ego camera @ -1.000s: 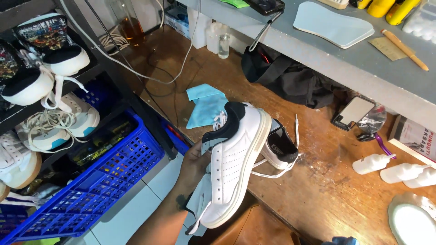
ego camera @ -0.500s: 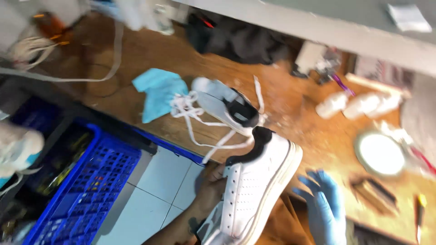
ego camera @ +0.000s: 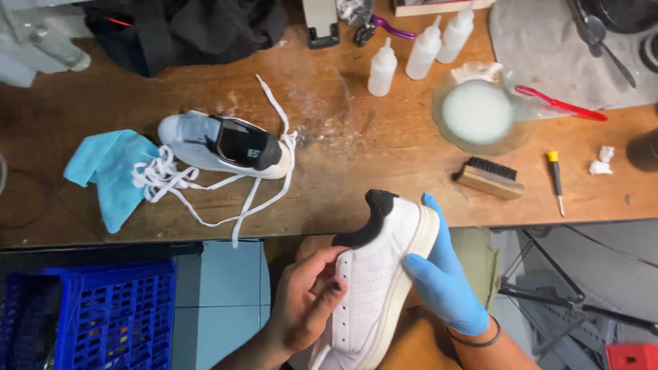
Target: The person cleans a white sneaker with black accents using a small white cloth. They wipe the exterior leather, the interior lining, and the sole of the shoe while holding it in their lap. The person also handles a second shoe and various cleaning supplies on the table.
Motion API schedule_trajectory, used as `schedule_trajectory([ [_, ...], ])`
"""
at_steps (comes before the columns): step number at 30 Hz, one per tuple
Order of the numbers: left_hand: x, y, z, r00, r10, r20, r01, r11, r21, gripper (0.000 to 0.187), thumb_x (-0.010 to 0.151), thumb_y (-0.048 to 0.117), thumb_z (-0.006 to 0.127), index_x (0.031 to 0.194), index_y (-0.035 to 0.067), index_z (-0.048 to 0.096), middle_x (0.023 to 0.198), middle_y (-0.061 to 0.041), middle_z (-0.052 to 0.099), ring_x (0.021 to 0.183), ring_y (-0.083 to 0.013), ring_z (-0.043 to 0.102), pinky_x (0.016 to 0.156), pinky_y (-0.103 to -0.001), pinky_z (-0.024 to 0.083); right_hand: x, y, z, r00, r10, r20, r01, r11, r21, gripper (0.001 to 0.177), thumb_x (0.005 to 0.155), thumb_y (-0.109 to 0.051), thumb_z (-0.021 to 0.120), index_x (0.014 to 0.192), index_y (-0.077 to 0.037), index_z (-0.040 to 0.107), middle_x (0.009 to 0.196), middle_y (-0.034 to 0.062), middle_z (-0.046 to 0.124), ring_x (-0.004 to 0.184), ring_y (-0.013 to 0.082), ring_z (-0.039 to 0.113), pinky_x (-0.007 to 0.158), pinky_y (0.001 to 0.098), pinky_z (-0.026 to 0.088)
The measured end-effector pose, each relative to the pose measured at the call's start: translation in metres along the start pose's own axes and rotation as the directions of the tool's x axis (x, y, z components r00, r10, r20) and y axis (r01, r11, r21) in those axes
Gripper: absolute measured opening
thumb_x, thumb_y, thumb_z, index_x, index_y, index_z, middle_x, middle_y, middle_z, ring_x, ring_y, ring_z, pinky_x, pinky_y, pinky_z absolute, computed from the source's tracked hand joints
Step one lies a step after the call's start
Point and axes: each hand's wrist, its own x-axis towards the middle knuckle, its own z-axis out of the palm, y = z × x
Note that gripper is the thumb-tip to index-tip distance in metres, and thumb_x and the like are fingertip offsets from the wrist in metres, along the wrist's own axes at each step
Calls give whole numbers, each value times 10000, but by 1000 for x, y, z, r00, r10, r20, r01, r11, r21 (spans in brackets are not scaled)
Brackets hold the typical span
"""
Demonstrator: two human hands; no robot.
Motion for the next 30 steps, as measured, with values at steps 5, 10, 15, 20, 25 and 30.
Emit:
schedule_trajectory([
  [5, 25, 10, 36, 886, -423, 189, 440, 896, -59, 420, 814, 367, 755, 1095, 57, 796, 997, -7, 833, 939, -98, 738, 881, -226, 572, -6, -16, -16, 995, -82, 57, 89, 990, -114, 1055, 869, -313, 704, 1638, -116, 8, 1674, 116, 235, 1523, 212, 256, 1250, 445, 196],
  [10, 26, -8, 63, 819, -544, 183, 554, 667, -499, 293, 836, 120, 716, 1035, -80, 796, 1009, -183, 832, 925, -274, 765, 860, -376, 615, -6, -38, -57, 991, -54, 123, 88, 951, -297, 761, 976, -220, 603, 1612, -58, 219, 1612, 91, 409, 1436, 195, 440, 1217, 395, 333],
  [15, 33, -2, 63, 728, -666, 161, 640, 576, -508, 345, 850, 131, 676, 1105, -76, 783, 963, -235, 809, 853, -341, 730, 734, -406, 585, 14, -85, -184, 740, -528, -417, -73, 553, -830, 197, 1009, -63, 649, 1180, -80, 745, 1073, 34, 728, 918, 116, 662, 933, 270, 540],
  [20, 39, 0, 72, 660, -740, 127, 662, 493, -564, 374, 906, 172, 621, 1157, -68, 759, 995, -241, 783, 873, -336, 713, 762, -413, 572, 39, -97, -318, 682, -726, -88, -163, -33, -986, 277, 1024, 21, 630, 1238, -59, 788, 1127, 144, 712, 888, 257, 646, 836, 370, 525],
  [25, 43, 2, 80, 655, -749, 100, 656, 498, -568, 379, 915, 161, 614, 1154, -92, 761, 1018, -256, 797, 904, -347, 739, 809, -438, 600, 60, -103, -313, 788, -611, -77, -167, -92, -982, 274, 1065, -310, 757, 1275, -141, 802, 1125, 96, 632, 970, 285, 652, 807, 410, 533],
  [30, 45, 1, 83, 659, -750, 58, 651, 530, -544, 368, 901, 179, 629, 1117, -80, 776, 993, -231, 800, 893, -326, 733, 796, -418, 591, 67, -102, -325, 729, -683, -38, -178, -136, -975, 148, 1089, -165, 687, 1132, -59, 783, 1125, 103, 717, 894, 294, 661, 759, 439, 539],
])
